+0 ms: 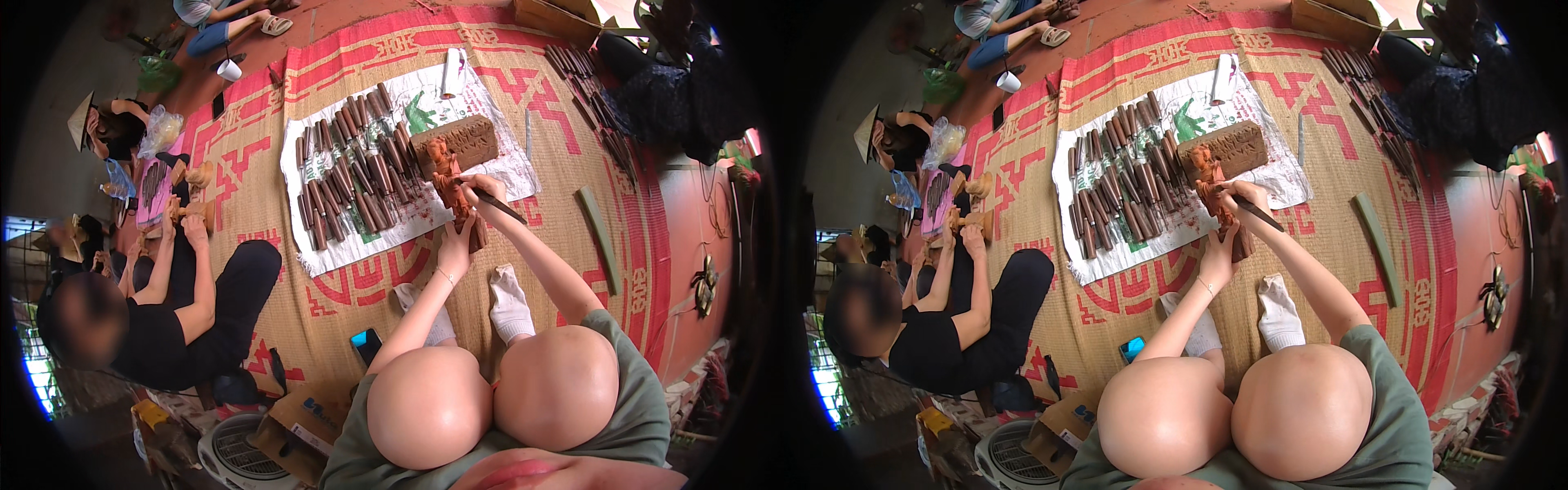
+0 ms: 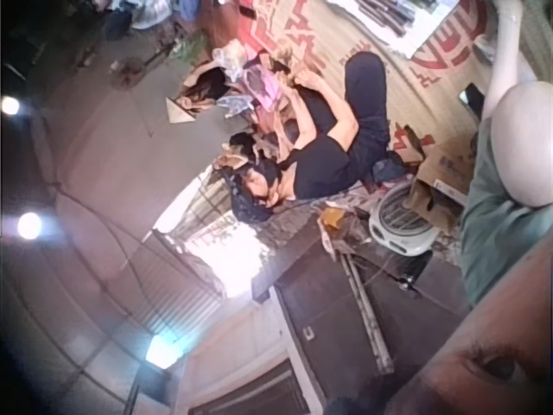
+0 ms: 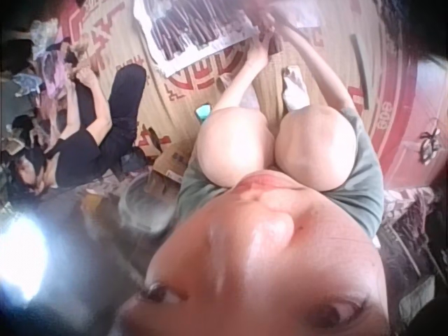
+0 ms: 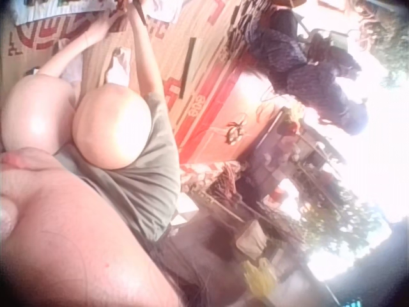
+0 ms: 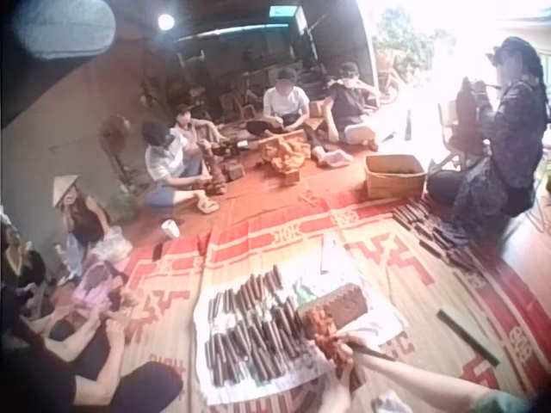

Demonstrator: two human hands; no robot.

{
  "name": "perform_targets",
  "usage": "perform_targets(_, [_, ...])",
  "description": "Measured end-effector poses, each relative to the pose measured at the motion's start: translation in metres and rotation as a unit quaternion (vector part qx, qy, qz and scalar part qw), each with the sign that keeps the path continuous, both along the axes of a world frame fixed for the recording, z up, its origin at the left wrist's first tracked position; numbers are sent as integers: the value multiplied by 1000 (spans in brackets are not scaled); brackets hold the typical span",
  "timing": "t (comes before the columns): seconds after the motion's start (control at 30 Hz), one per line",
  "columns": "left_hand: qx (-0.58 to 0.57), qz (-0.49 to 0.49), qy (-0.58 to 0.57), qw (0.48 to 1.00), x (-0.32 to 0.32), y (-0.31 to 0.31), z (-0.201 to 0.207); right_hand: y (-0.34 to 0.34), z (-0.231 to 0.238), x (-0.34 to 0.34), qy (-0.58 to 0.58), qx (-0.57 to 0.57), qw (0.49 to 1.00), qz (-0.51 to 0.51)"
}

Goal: The person sits on a mat and uses a small carving tool to shape a reddish-brown clay figurine. They hold the figurine in one hand and carefully carve details with the other, occasionally rotating the object to access different sides.

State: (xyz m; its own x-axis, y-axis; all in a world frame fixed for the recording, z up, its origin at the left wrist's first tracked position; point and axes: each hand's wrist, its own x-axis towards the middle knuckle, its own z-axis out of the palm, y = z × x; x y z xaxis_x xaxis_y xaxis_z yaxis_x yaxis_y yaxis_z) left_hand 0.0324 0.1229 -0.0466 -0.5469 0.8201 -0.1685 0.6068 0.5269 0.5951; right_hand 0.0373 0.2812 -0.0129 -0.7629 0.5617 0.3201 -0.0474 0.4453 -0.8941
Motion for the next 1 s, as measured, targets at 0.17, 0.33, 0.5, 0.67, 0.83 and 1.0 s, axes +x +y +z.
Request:
perform_targets(0.17, [-14, 4, 18, 1000, 1, 2, -4, -2, -13, 18, -85, -94, 992, 5])
perform_targets(0.33, [-24, -7, 19, 1000, 4, 0, 0, 0, -4, 6, 22, -60, 998, -22])
perform_targets(0.5, [2, -1, 13, 1000, 1, 1, -7, -1, -27, 15, -46, -137, 989, 7])
perform_targets(0.67, [15, 5, 15, 1000, 0, 1, -11, -1, -22, 22, -76, -111, 991, 13])
perform_targets(0.83, [17, -11, 29, 999, -1, -2, -2, -1, 0, 2, -37, -63, 997, 5])
perform_targets(1.0, [22, -1, 29, 999, 0, 0, -4, 1, -16, 22, -10, 78, 994, 71])
